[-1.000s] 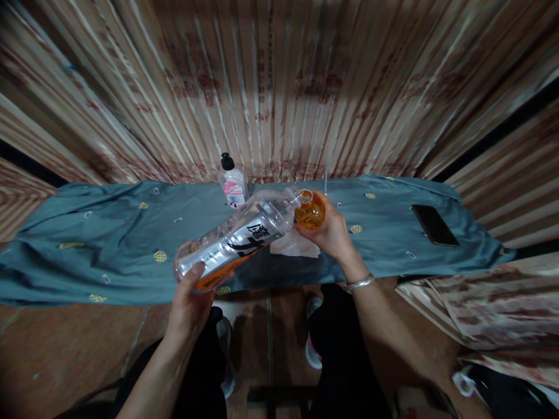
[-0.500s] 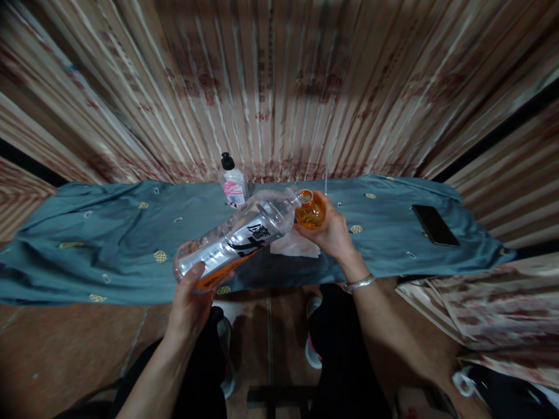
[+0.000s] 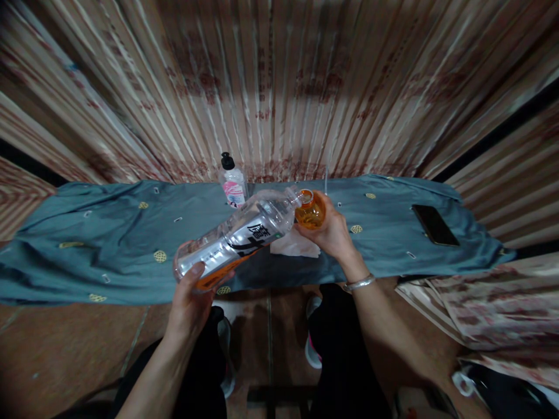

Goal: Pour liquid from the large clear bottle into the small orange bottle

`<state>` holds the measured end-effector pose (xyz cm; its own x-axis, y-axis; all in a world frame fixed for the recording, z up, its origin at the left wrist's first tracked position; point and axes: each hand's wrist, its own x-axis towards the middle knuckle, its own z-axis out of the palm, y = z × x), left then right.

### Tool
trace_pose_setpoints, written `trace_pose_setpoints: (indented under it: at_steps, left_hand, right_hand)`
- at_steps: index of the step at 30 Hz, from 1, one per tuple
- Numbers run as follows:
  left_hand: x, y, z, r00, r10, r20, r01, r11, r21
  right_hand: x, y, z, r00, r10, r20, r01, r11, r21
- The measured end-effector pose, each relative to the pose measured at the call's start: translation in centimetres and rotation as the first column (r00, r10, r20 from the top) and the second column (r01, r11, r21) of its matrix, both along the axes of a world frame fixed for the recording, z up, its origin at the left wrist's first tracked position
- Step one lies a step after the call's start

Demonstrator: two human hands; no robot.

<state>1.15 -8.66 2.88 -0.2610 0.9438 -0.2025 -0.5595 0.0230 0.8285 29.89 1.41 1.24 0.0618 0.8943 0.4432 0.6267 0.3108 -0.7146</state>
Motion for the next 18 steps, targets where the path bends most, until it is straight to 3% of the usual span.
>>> trace_pose_setpoints:
  at_steps: [18]
  left_hand:
    - [-0.18, 0.12, -0.27, 1.0, 0.002, 0.014, -0.002, 1.0, 0.018]
  right_hand:
    - [0.1, 0.03, -0.17, 1.0, -0.014, 0.024, 0.014, 1.0, 0.019]
